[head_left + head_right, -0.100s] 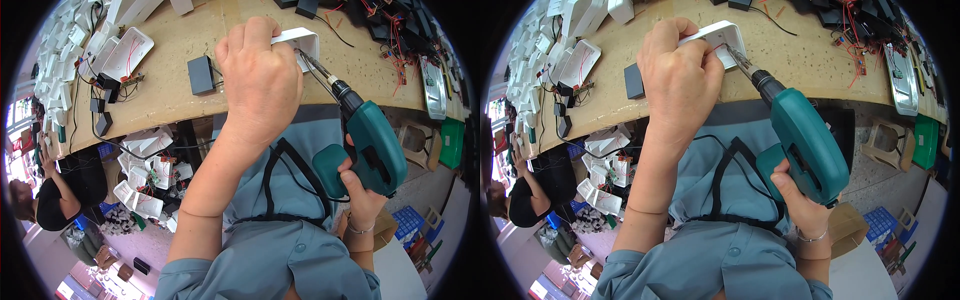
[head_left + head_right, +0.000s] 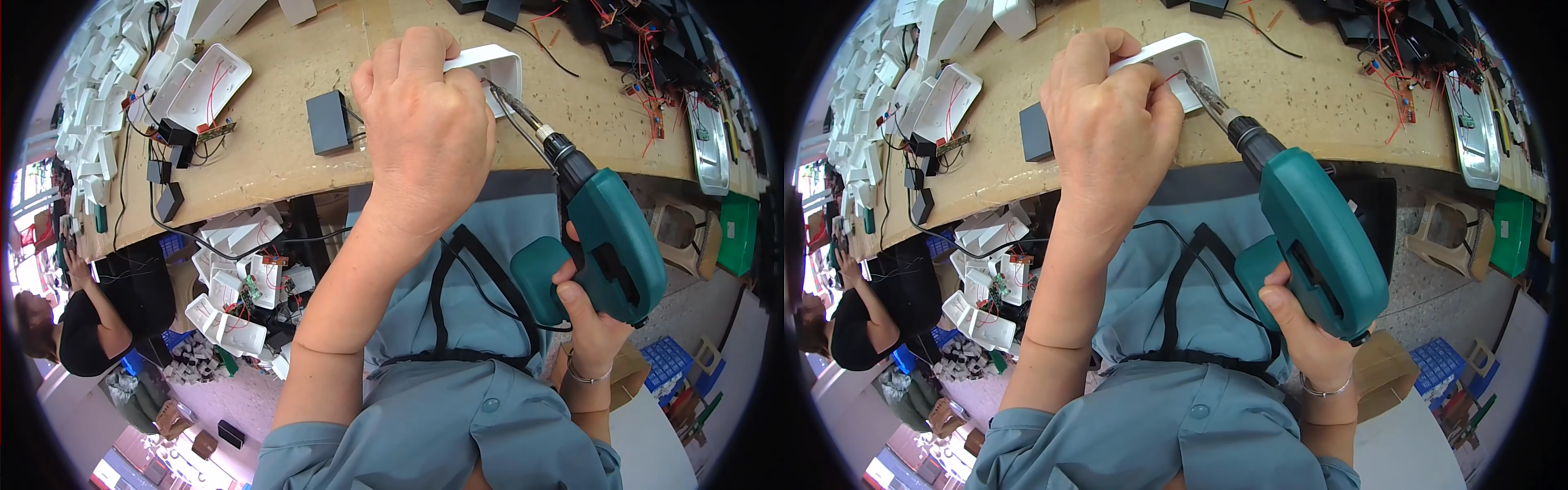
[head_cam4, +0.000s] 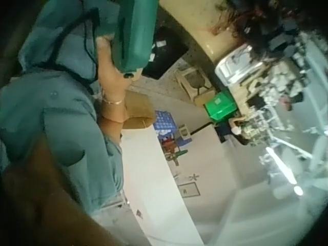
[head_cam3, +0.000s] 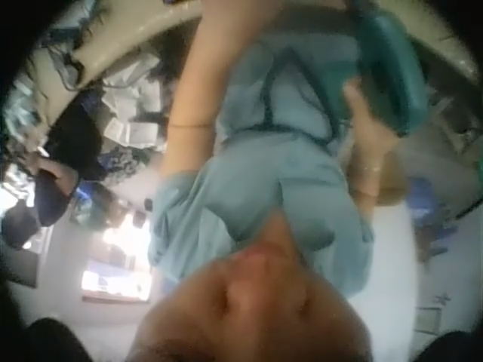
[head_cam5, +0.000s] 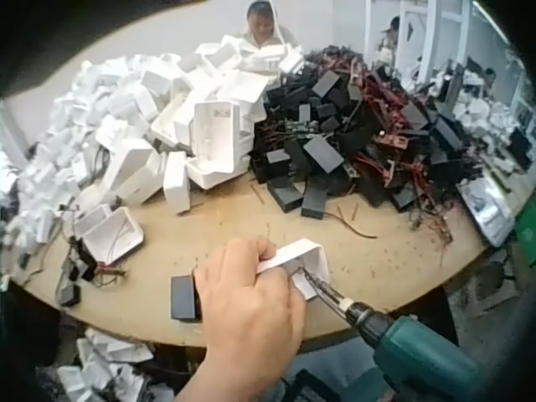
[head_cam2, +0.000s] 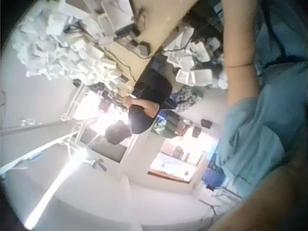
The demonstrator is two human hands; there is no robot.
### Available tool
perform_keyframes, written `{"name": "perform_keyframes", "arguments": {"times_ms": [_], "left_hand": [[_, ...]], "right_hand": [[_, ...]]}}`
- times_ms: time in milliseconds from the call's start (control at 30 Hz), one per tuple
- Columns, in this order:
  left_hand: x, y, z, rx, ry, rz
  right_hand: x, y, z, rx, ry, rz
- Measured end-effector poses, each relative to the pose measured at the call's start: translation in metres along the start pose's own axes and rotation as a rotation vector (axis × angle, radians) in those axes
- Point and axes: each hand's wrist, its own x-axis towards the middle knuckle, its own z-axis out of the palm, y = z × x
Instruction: Soldering wires to circuit boards and assembling them into plastic housings at a manual workstation.
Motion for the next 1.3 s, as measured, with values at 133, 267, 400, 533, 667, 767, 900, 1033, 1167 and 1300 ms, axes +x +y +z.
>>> {"name": "perform_keyframes", "arguments": {"times_ms": [133, 267, 400, 533, 667, 767, 900, 1033, 1167, 1300], "left_hand": [[0.000, 0.001, 0.001, -0.033, -0.006, 0.005], [0.000, 0.000, 0.002, -0.039, 0.000, 0.006], [-0.001, -0.001, 0.000, -0.024, -0.011, 0.000], [0.005, 0.003, -0.026, 0.022, -0.100, 0.020], [0.006, -0.011, -0.057, -0.124, -0.042, 0.082], [-0.001, -0.020, -0.085, -0.093, -0.001, 0.105], [-0.015, -0.027, -0.102, 0.046, -0.241, 0.297], [-0.024, -0.031, -0.097, 0.071, -0.359, 0.500], [-0.021, -0.031, -0.089, -0.052, -0.438, 0.572], [-0.024, -0.031, -0.068, -0.225, -0.326, 0.566]], "right_hand": [[-0.003, -0.001, -0.001, 0.033, 0.041, 0.019], [-0.004, -0.001, -0.002, 0.056, 0.061, -0.036], [-0.005, 0.002, -0.005, 0.040, 0.052, -0.085], [-0.005, 0.004, -0.008, 0.077, 0.053, -0.150], [-0.005, 0.007, -0.010, 0.108, 0.130, -0.181], [-0.005, 0.011, -0.013, 0.127, 0.127, -0.193], [-0.008, 0.011, -0.017, 0.121, 0.122, -0.187], [-0.008, 0.012, -0.016, 0.127, 0.088, -0.190], [-0.008, 0.014, -0.017, 0.154, 0.066, -0.186], [-0.008, 0.013, -0.016, 0.158, 0.097, -0.170]]}}
